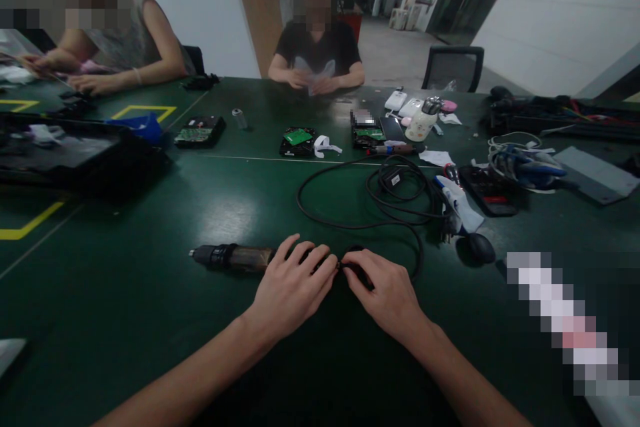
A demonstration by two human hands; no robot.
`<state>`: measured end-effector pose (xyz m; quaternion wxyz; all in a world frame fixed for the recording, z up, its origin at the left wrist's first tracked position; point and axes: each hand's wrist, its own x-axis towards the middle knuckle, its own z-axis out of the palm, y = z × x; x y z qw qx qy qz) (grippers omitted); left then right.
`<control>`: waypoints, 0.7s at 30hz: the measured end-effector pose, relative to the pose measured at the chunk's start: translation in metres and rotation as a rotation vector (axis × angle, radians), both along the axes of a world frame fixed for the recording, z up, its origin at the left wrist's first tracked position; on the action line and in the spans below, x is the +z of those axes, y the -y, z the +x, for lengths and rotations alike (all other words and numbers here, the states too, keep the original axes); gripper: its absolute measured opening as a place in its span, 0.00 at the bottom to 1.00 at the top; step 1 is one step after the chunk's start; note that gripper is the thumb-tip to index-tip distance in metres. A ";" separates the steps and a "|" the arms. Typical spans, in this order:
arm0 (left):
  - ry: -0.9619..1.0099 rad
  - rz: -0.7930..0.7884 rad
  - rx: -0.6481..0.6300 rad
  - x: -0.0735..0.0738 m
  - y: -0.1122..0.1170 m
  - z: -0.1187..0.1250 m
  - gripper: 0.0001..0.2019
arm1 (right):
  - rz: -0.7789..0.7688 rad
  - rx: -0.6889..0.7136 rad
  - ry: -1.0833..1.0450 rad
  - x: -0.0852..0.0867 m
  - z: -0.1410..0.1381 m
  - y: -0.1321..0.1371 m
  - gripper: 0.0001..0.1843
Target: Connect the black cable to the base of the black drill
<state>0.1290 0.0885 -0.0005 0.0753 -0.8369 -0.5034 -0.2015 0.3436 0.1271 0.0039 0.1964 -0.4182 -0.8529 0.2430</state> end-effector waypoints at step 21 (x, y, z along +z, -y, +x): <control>1.481 0.172 0.054 0.012 0.005 0.001 0.15 | 0.043 -0.010 -0.011 0.000 0.000 0.001 0.08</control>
